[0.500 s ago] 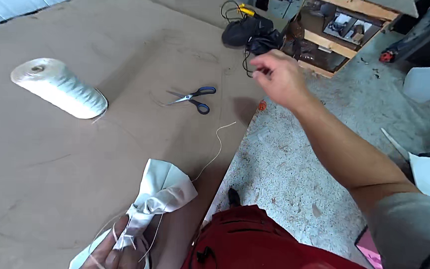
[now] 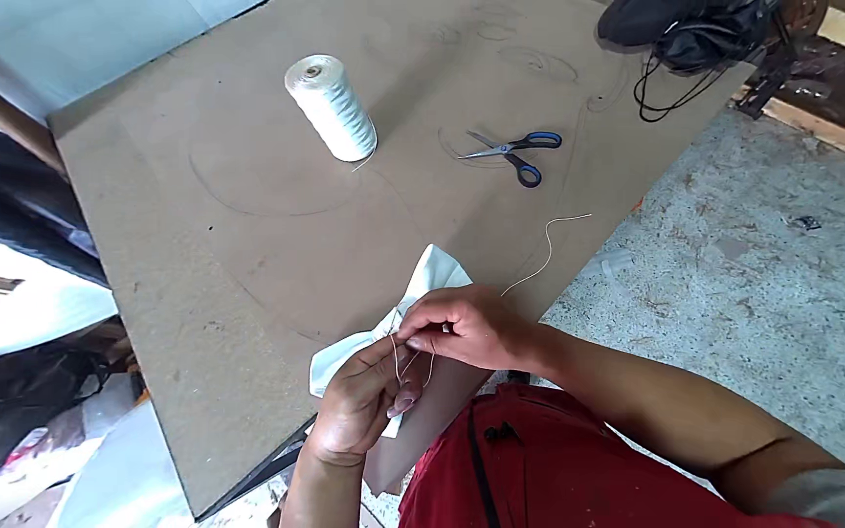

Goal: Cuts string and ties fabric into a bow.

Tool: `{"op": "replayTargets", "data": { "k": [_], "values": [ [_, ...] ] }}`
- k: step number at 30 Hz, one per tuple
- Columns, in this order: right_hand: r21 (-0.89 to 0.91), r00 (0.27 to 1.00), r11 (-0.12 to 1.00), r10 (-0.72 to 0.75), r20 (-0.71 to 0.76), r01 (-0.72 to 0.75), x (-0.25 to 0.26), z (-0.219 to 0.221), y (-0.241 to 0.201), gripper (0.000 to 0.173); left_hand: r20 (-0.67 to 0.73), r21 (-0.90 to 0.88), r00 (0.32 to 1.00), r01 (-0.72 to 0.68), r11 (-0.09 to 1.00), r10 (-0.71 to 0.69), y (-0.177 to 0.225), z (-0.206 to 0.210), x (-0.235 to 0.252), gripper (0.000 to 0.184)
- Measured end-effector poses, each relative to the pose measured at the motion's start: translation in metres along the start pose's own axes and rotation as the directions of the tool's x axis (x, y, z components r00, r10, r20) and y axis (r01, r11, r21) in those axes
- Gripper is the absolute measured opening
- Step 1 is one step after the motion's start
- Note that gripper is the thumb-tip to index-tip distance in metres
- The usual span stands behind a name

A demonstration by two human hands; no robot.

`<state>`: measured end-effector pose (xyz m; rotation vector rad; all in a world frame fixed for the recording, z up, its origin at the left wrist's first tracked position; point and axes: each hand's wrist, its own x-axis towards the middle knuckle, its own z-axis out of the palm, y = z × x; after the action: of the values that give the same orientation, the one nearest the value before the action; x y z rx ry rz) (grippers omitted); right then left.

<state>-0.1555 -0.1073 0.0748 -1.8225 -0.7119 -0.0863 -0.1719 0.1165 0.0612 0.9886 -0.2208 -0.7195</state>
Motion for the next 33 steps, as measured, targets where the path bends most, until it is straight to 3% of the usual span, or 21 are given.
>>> {"op": "replayTargets", "data": {
  "k": [3,6,8,9,11,12,14,19,23,27,30,33],
  "values": [
    [-0.154,0.996,0.985,-0.082,-0.044,0.074,0.0,0.003,0.007,0.009,-0.002,0.039,1.0,0.0,0.999,0.0,0.002,0.001,-0.002,0.03],
    [-0.186,0.991,0.982,-0.018,-0.136,-0.008,-0.002,0.009,0.005,0.012,-0.1,0.318,0.994,-0.008,0.948,0.042,0.01,0.003,-0.006,0.035],
    [-0.019,0.955,0.99,0.132,-0.265,-0.143,-0.001,0.007,0.0,0.014,-0.21,0.623,0.964,0.001,0.783,0.165,0.02,0.004,-0.012,0.034],
    [0.136,0.924,0.972,0.226,-0.308,-0.192,0.001,0.003,-0.002,0.017,-0.237,0.78,0.933,0.016,0.626,0.272,0.024,0.003,-0.016,0.03],
    [0.435,0.87,0.886,0.336,-0.36,-0.162,0.006,-0.009,0.001,0.019,-0.166,0.963,0.869,0.041,0.267,0.466,0.029,-0.003,-0.027,0.025],
    [0.532,0.855,0.838,0.36,-0.373,-0.121,0.007,-0.015,0.003,0.017,-0.109,0.987,0.849,0.031,0.159,0.517,0.032,-0.007,-0.033,0.024],
    [0.623,0.84,0.777,0.392,-0.376,-0.084,0.008,-0.027,0.004,0.012,-0.069,0.996,0.826,0.029,0.081,0.559,0.037,-0.013,-0.046,0.023],
    [0.6,0.845,0.798,0.362,-0.394,-0.063,-0.002,-0.047,-0.001,0.018,-0.241,0.948,0.845,0.309,-0.07,0.478,0.045,-0.028,-0.078,0.028],
    [0.679,0.878,0.734,0.334,-0.343,-0.014,-0.002,-0.062,-0.014,0.021,-0.361,0.904,0.838,0.423,-0.069,0.41,0.058,-0.039,-0.102,0.031],
    [0.662,0.863,0.749,0.317,-0.393,0.026,0.006,-0.079,-0.013,0.021,-0.511,0.857,0.812,0.509,0.087,0.282,0.083,-0.055,-0.135,0.03],
    [0.643,0.818,0.766,0.371,-0.44,-0.002,0.01,-0.088,-0.007,0.021,-0.625,0.781,0.756,0.601,0.172,0.195,0.101,-0.07,-0.166,0.034],
    [0.636,0.796,0.771,0.405,-0.449,-0.034,0.012,-0.092,-0.001,0.021,-0.717,0.697,0.667,0.69,0.198,0.202,0.11,-0.085,-0.199,0.037]
  ]
}}
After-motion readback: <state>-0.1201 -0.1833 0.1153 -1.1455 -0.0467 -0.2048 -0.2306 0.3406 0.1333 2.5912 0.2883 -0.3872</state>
